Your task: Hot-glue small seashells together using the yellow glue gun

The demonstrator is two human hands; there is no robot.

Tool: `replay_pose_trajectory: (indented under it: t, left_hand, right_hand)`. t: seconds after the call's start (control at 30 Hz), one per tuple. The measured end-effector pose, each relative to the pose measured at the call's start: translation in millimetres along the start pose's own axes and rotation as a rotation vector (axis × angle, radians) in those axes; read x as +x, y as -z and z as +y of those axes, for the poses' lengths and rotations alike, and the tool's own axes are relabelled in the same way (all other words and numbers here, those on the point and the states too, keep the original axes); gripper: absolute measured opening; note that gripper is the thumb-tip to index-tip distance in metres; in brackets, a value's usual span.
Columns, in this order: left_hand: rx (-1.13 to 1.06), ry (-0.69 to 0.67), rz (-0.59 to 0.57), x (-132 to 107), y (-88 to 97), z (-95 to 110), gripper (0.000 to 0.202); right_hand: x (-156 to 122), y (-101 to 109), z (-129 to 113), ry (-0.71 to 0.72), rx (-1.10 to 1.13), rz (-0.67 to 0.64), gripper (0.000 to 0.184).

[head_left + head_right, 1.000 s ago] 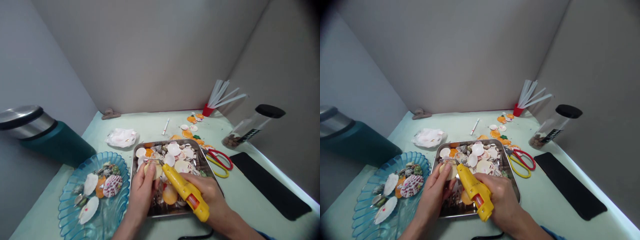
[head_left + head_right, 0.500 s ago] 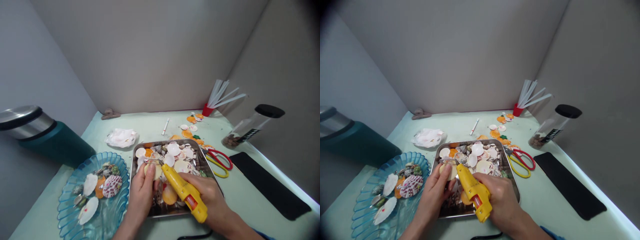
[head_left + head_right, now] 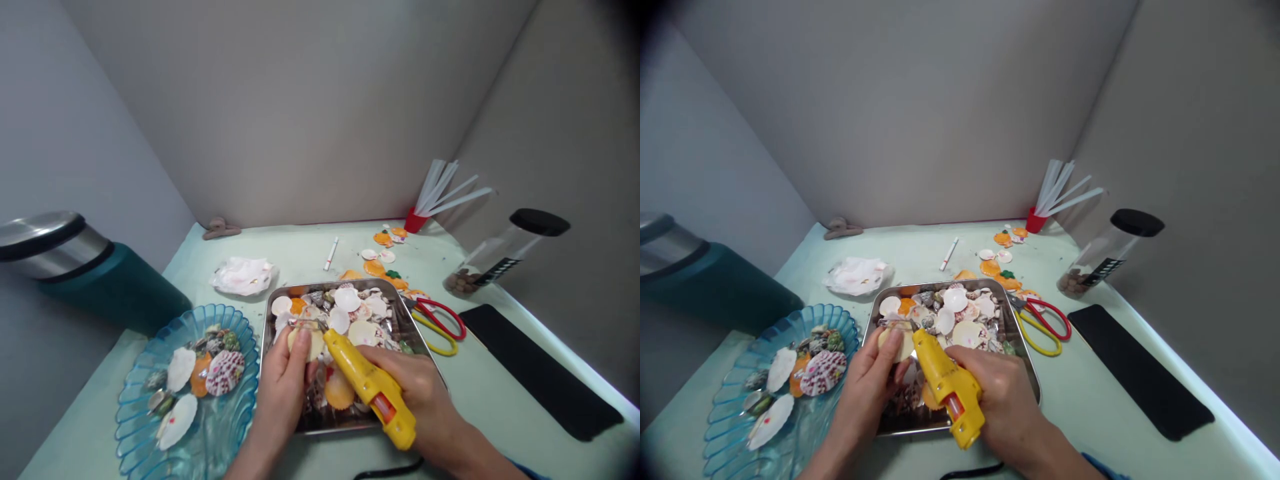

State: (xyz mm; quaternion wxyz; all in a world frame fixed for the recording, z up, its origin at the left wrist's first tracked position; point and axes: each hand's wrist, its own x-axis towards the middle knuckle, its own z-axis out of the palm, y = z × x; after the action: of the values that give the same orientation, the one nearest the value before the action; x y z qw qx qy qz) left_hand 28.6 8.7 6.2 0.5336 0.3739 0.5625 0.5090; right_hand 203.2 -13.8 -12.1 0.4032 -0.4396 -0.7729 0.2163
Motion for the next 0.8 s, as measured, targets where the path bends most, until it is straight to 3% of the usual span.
replay_pose_trajectory:
  t: [0.13, 0.37, 0.6, 0.8]
  left_hand:
    - [0.061, -0.024, -0.083, -0.5, 2.4, -2.7, 0.032]
    - [0.217, -0.106, -0.080, 1.7, 4.2, -2.4, 0.030]
    - [0.460, -0.291, -0.033, 3.7, 9.5, -7.4, 0.028]
    - [0.528, -0.331, -0.002, 1.6, 11.2, -10.3, 0.025]
  right_hand:
    - [0.5, -0.7, -2.0, 0.016, -0.054, 0.017, 0.022]
    - [-0.9, -1.2, -1.5, 0.027, -0.150, 0.032, 0.028]
    - [-3.4, -3.6, 2.7, 0.064, -0.234, 0.057, 0.033]
    - [-5.2, -4.8, 4.6, 0.104, -0.267, 0.081, 0.037]
